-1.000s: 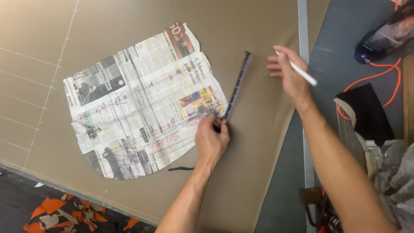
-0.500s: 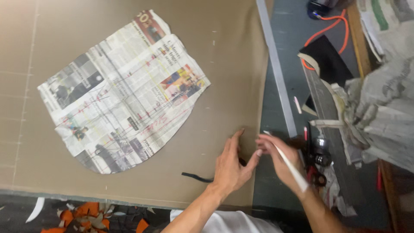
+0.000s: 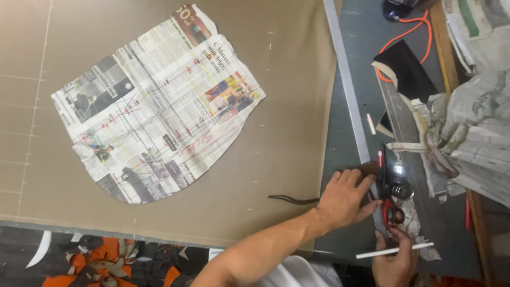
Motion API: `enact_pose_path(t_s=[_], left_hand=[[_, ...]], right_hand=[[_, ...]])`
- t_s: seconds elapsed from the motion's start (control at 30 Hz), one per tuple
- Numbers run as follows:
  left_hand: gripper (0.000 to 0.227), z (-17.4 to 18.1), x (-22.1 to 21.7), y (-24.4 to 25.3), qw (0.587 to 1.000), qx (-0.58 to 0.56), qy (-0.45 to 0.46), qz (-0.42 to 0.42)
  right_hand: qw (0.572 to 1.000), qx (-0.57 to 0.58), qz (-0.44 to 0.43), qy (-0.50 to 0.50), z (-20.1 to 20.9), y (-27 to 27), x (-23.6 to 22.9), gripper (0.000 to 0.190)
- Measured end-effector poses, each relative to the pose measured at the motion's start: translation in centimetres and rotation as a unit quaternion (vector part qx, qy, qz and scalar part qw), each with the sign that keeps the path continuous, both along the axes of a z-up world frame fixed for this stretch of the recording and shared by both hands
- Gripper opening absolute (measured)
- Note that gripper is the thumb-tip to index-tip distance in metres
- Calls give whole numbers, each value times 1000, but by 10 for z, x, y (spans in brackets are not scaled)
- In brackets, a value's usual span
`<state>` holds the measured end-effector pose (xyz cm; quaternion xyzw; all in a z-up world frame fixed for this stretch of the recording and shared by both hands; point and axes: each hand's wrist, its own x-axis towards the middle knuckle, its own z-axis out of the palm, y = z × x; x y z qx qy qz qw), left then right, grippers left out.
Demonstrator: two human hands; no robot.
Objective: The person uses a flexible measuring tape and a white marker to draw straight lines on a large brown board. They repeatedly reposition the tape, mark points, and draw lines across the surface, occasionally using a newspaper as a template.
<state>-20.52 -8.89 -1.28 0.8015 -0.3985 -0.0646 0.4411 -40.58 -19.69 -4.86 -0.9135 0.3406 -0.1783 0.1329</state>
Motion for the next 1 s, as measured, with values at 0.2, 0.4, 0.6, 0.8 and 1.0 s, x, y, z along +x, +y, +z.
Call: enact_pose_path(t_s=[0.2,0.4,0.6,0.8,1.0], left_hand=[[65,6,-8,49,990,112,78,24],[85,33,-25,70,925,87,370,-6],[47,13,45,130,982,-47,76,169],[76,-8,155,243,888,106,-136,427],[109,-13,121,280,924,162,-72,339]], right_hand=[[996,44,-39,62,9,1,4,43],[991,99,-61,62,23,9,11,56],[998,59,3,24,25,13,12,41],[996,82,11,41,33,4,24,17],[985,69,144,-61,41,-21,120,23]])
